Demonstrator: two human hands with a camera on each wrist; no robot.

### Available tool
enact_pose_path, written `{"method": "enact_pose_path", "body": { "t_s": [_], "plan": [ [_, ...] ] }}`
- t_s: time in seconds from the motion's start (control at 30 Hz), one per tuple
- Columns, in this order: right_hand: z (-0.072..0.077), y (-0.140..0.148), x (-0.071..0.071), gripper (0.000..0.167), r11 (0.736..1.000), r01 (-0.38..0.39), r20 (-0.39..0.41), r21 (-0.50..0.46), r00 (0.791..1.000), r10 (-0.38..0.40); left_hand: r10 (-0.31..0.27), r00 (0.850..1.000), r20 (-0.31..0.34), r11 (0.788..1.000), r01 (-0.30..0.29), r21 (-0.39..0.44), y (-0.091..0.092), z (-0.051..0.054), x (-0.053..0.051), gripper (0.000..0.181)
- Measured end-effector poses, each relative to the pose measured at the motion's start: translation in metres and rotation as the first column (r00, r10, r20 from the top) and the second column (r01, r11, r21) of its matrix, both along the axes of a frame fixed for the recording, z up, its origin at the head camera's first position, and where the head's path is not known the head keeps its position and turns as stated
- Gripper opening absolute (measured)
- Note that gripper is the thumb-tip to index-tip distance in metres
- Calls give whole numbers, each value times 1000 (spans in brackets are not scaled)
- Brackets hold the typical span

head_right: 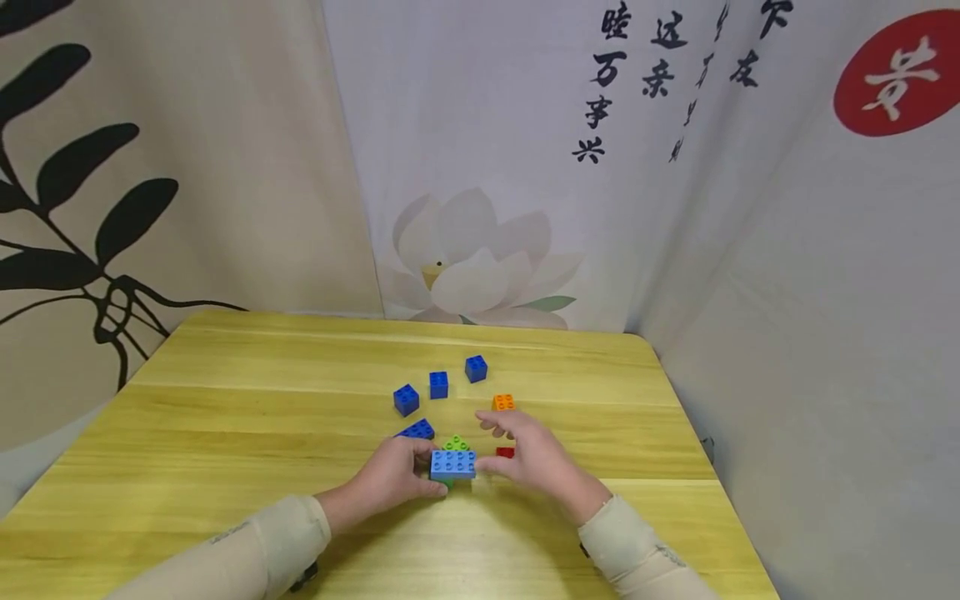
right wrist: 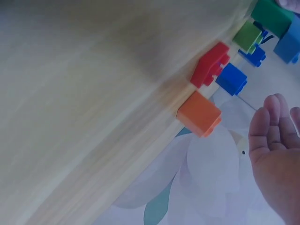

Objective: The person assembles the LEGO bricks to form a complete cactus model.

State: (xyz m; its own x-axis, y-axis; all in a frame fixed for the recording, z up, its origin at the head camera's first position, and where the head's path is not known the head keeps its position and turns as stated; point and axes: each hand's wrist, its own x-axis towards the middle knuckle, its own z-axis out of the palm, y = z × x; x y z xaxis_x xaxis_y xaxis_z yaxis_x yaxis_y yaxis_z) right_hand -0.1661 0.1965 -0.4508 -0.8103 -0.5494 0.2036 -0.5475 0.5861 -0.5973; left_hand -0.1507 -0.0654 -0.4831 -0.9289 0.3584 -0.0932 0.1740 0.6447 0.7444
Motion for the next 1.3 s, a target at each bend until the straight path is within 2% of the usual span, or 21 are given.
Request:
{"method": "enact_pose_path", "body": {
  "t_s": [0.33, 0.57, 0.8, 0.97, 1.17, 1.3],
  "plan": [
    [-4, 8, -5, 65, 1000, -21, -57, -21, 998, 20, -2, 1000, 9, 1000, 2, 11, 0, -2, 1, 36],
    [3, 7, -15, 54, 999, -11, -85, -42, 996, 7, -10, 1000, 6, 1000, 10, 24, 0, -5, -1, 37],
    [12, 5, -30, 45, 1000, 4, 2, -9, 1000, -4, -20, 1000, 7, 999, 19, 33, 1, -3, -1, 38],
    [15, 3, -38, 44, 999, -21, 67, 31, 998, 19, -20, 1000, 1, 999, 20, 31, 1, -3, -1, 37],
    [13, -5, -46, 45, 995, -70, 147, 65, 987, 60, -14, 1000, -24, 1000, 15, 16, 0, -3, -2, 38],
    [9, -10, -49, 44, 994, -72, 195, 81, 979, 55, -14, 1000, -22, 1000, 15, 16, 0, -3, -3, 38]
  ]
}}
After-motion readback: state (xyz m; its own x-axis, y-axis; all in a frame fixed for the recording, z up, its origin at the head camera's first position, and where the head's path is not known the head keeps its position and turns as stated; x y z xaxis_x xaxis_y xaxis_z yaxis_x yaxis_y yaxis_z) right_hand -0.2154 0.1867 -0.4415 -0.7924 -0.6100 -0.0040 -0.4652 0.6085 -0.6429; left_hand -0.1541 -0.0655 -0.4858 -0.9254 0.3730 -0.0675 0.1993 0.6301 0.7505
